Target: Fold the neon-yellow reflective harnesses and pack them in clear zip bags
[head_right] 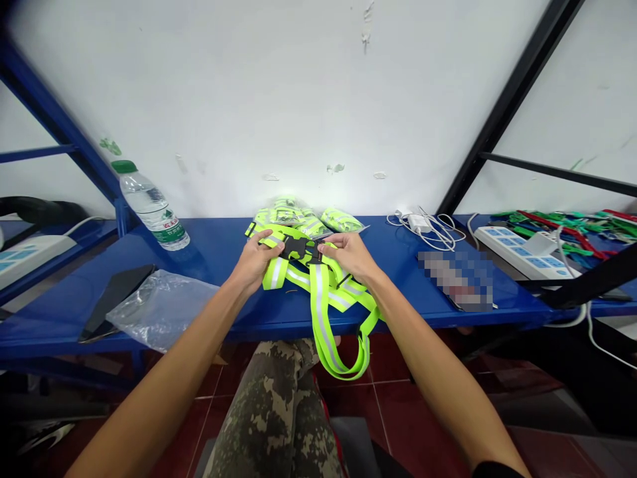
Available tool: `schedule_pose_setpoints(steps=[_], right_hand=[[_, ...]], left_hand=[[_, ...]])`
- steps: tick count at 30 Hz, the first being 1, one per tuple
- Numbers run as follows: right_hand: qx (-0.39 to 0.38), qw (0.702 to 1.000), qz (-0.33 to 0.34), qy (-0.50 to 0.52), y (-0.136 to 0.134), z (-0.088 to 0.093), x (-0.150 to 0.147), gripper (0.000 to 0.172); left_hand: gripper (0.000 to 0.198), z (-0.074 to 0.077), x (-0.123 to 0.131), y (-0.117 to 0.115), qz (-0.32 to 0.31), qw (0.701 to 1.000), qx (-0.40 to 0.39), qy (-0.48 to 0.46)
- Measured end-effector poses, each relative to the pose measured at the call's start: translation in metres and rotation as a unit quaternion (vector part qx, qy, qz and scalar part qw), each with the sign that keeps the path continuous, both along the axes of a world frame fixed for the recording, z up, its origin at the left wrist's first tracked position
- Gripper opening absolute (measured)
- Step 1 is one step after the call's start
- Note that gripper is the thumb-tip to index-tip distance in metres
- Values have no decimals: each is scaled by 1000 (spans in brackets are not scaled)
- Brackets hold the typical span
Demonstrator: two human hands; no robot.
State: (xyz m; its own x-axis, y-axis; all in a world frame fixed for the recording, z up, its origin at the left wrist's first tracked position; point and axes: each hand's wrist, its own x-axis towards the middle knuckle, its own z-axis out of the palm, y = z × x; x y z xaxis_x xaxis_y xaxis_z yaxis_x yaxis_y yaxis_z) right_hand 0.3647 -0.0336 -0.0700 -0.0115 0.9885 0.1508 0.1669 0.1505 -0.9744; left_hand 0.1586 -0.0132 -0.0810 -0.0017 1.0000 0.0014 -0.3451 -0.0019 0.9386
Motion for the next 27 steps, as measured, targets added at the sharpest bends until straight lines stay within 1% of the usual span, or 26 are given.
schedule_pose_setpoints(steps=[4, 7, 9, 11, 13, 14, 16, 18, 20, 23, 25, 27], right_hand=[[4, 999, 16, -40, -2, -3, 0, 34], [28, 992, 63, -106, -4, -1, 6, 32], [58, 980, 96, -164, -7, 5, 14, 30], [72, 964, 112, -229, -13, 15, 23, 30], [48, 943, 131, -302, -21, 28, 33, 30], [31, 927, 147, -342, -25, 34, 38, 31], [4, 891, 179, -417, -34, 46, 50, 38], [-6, 863, 188, -468, -39, 55, 63, 47], [-12, 852, 166, -497, -42, 60, 78, 49], [-2, 849, 88, -521, -42, 67, 101, 47], [44, 852, 16, -521, -41, 72, 112, 43], [122, 850, -59, -509, -42, 80, 119, 37]], left_hand=[[77, 7, -1, -9, -43, 999, 2, 25], [84, 18, -3, -12, -54, 998, 26, 17], [82, 28, -7, -10, -26, 998, 58, -17], [70, 39, -16, -4, 23, 995, 79, -56], [56, 49, -27, 4, 65, 992, 78, -80], [52, 53, -34, 8, 81, 990, 73, -84], [51, 60, -47, 16, 109, 989, 68, -80], [54, 65, -60, 21, 124, 987, 70, -76], [50, 70, -69, 23, 122, 988, 71, -69], [33, 79, -78, 21, 97, 992, 79, -10], [27, 86, -79, 18, 95, 989, 98, 52], [27, 95, -78, 15, 109, 981, 124, 101]])
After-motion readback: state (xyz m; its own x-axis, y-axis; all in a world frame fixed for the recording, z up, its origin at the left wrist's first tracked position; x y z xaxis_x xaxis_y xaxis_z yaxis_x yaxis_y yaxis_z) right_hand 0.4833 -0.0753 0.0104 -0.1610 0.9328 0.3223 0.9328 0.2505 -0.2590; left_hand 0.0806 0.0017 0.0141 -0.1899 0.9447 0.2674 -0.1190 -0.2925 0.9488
